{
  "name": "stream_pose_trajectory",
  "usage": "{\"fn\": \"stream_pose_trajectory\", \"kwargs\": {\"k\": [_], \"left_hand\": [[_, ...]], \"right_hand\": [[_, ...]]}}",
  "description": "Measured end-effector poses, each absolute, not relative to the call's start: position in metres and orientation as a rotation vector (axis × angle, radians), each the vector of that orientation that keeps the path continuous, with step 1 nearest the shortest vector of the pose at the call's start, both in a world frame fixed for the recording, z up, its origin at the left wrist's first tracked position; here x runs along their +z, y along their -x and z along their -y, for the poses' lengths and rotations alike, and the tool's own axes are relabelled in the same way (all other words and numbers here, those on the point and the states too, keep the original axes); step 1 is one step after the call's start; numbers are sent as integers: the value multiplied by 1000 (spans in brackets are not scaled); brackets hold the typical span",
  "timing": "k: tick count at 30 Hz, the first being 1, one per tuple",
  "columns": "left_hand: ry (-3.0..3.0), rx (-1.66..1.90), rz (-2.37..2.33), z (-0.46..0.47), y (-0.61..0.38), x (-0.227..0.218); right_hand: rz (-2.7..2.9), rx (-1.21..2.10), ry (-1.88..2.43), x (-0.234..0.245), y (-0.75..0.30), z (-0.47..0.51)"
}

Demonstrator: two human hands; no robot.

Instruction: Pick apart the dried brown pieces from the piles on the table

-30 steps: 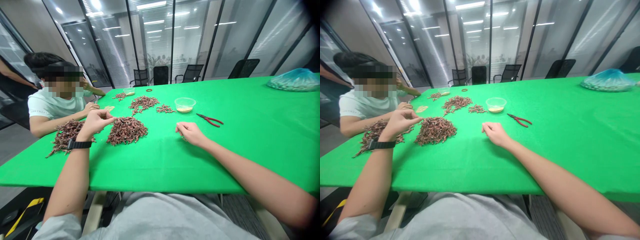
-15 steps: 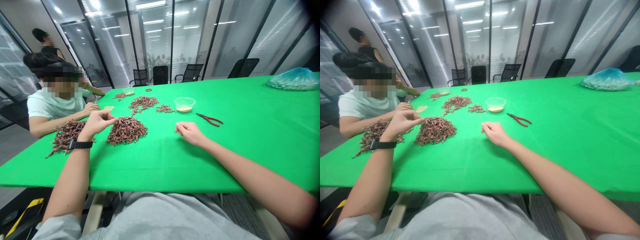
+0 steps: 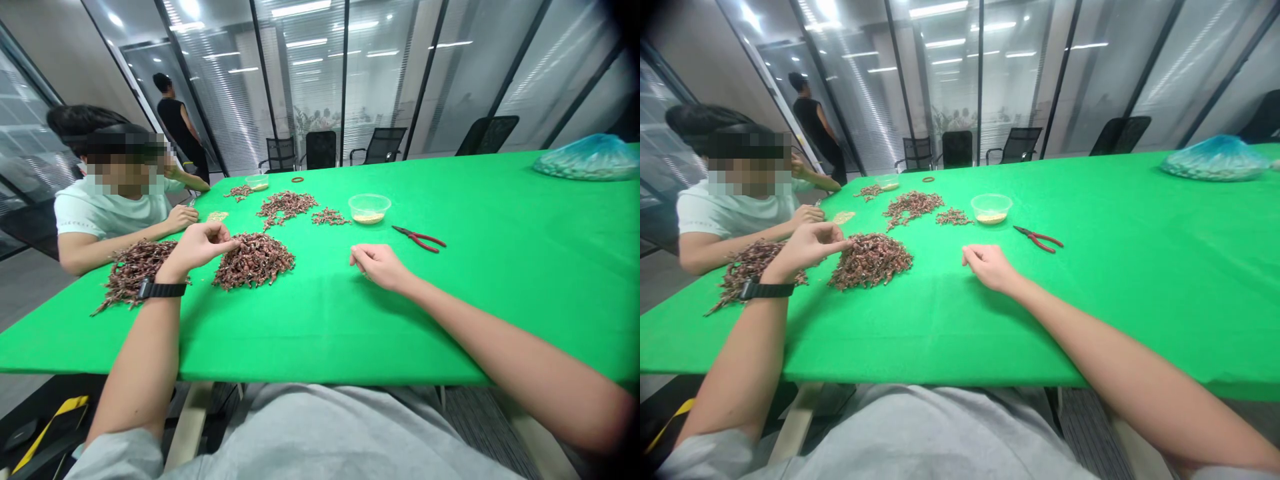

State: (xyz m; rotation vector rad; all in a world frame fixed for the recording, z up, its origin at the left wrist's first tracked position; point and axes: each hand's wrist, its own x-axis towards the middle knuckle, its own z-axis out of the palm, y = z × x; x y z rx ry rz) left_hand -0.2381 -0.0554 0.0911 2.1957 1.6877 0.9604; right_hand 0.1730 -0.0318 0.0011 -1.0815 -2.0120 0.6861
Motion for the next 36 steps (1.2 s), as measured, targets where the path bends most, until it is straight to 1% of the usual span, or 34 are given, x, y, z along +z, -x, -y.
{"fn": "stream_pose_trajectory", "kwargs": {"k": [8, 14, 21, 36], "left_hand": [[-2221, 969, -1726, 55, 241, 93], [-2117, 1157, -1831, 44, 251, 88], [-2239, 1018, -1770, 51, 242, 89], [-2228, 1007, -1765, 54, 237, 90]], "right_hand": [[2015, 680, 1081, 2, -173, 32], [2021, 672, 1080, 1, -173, 32], [2020, 676, 1088, 1, -173, 31], [2024, 676, 1085, 2, -172, 33]]}}
